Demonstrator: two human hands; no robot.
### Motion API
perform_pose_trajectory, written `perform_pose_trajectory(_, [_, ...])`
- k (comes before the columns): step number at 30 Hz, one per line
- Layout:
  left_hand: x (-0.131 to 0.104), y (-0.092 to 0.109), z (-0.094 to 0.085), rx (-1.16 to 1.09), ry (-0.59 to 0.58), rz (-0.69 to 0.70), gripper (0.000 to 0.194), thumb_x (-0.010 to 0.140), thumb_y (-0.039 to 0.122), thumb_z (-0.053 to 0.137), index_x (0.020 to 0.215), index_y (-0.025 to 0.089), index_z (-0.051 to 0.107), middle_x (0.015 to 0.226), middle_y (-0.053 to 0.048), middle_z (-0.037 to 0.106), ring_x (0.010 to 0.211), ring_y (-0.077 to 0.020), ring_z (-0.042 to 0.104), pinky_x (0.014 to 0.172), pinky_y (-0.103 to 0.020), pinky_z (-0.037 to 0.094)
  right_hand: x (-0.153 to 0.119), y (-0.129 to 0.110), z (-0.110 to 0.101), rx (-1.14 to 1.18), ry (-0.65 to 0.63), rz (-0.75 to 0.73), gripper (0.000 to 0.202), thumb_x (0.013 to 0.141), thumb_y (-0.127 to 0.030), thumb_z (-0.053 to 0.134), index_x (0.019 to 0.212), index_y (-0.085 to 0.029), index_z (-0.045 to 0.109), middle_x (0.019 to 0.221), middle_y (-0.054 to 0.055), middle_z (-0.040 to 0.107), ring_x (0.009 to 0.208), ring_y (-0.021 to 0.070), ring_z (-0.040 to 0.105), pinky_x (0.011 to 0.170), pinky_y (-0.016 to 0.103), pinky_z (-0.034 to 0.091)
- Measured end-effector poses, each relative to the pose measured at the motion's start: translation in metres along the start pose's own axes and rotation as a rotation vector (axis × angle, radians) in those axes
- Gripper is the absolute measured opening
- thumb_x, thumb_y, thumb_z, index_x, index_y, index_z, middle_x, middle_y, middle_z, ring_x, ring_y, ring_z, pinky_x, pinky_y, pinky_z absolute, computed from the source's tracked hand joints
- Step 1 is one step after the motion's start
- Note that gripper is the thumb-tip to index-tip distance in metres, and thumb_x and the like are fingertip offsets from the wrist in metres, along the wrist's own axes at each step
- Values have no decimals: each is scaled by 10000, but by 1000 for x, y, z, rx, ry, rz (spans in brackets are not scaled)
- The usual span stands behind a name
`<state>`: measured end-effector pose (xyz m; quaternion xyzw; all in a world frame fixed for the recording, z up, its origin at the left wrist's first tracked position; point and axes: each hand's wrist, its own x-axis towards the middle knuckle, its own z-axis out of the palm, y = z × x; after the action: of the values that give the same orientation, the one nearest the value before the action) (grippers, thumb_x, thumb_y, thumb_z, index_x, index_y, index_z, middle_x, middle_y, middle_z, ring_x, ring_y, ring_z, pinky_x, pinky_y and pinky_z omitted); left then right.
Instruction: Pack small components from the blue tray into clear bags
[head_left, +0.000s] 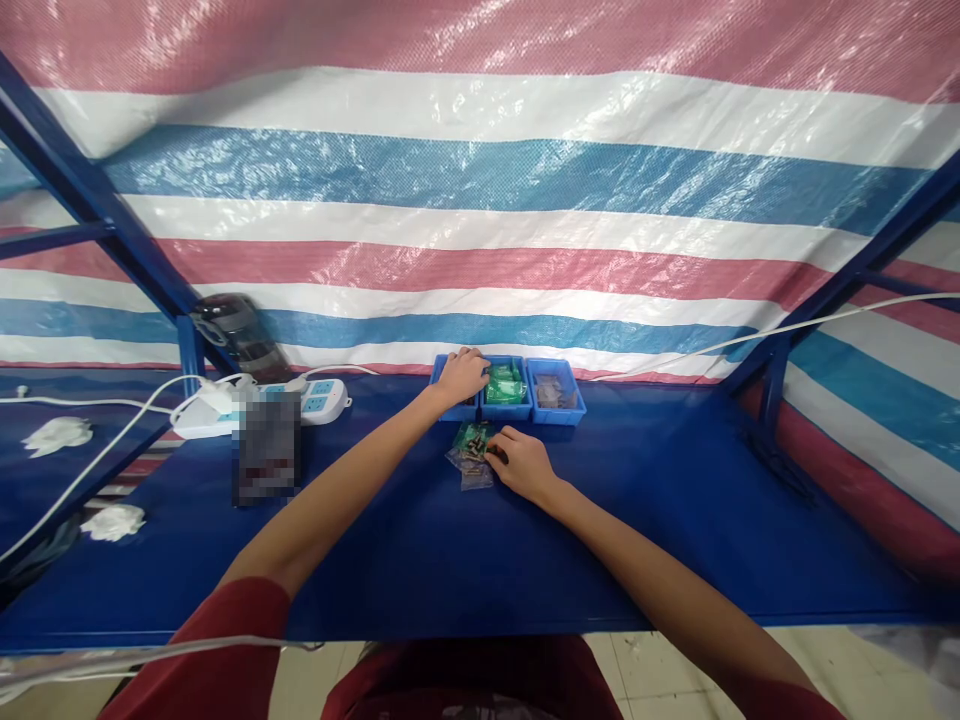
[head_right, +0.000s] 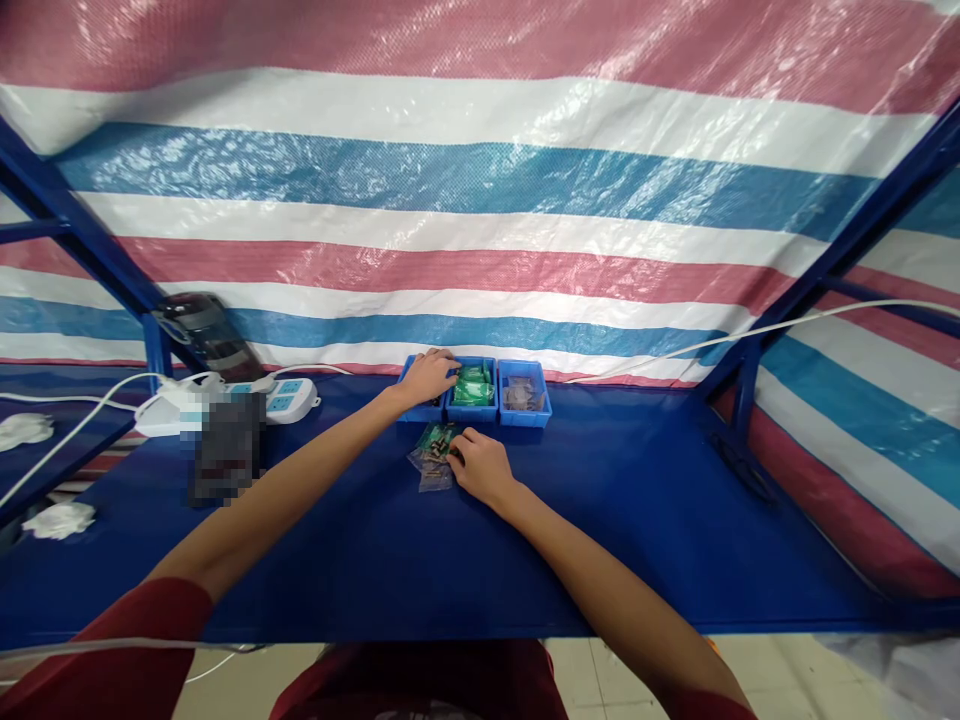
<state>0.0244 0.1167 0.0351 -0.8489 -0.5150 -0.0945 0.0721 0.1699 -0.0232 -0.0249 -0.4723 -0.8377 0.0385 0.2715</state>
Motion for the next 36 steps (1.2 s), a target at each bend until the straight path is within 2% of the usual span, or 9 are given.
perform_pose_trajectory(6, [11,7,1,48,-28,-22,223,807,184,527,947,125,690,1142,-148,547,1093,-302,475,915,-428,384,1,0,0,5,-25,15,86,840,-250,588,865,-189,643,832,30,607,711,145,586,624,246,411])
perform_pose_trajectory(13, [16,16,7,48,-5,-51,198,789,72,493,890,83,663,1126,-180,548,1097,-312,468,911,-438,354,1,-1,-2,-2,-41,26,96,844,-257,581,875,-191,644,847,29,610,725,146,586,645,246,409])
perform_pose_trajectory(20, [13,15,-3,-24,76,-79,162,809,124,503,873,129,651,989,-123,641,1025,-274,526,879,-393,368,1,1,1,-2,-32,16,85,842,-254,582,870,-193,635,841,25,608,718,142,586,620,242,397])
perform_pose_trajectory(23, [2,11,-15,-108,156,-112,169,846,191,494,951,175,625,957,-67,666,947,-227,570,850,-347,392,0,2,1,-7,-19,5,81,842,-255,585,867,-193,631,838,25,607,717,142,585,618,242,396])
perform_pose_trajectory(26, [-15,5,-25,-291,317,-97,135,839,204,522,930,197,622,895,-31,677,895,-204,591,842,-320,400,0,2,2,-5,-8,3,73,840,-249,589,861,-193,631,827,24,608,718,143,585,615,241,395])
perform_pose_trajectory(29, [-30,-3,-29,-313,340,-93,110,822,197,549,894,196,633,839,-29,678,887,-220,591,830,-335,403,1,2,2,-5,-6,4,63,834,-246,595,845,-195,631,816,21,609,712,142,582,604,241,386])
perform_pose_trajectory(31, [-39,-7,-29,-279,348,-97,147,815,183,556,941,192,631,889,-43,679,924,-241,581,825,-356,401,1,2,2,-6,-9,-1,65,837,-247,589,843,-196,629,810,18,609,708,141,580,604,240,381])
perform_pose_trajectory(33, [-51,-5,-28,-267,393,-88,205,819,174,552,1014,186,614,1004,-61,662,991,-249,561,834,-364,398,1,2,1,-9,-6,-11,72,845,-244,574,842,-195,626,804,17,609,708,138,578,608,239,378])
perform_pose_trajectory(36, [-80,9,-22,-351,455,-21,176,862,163,494,992,188,609,1001,-45,654,964,-203,572,846,-339,401,0,1,1,-27,11,-29,91,855,-222,541,823,-191,619,788,16,607,703,136,574,612,237,372])
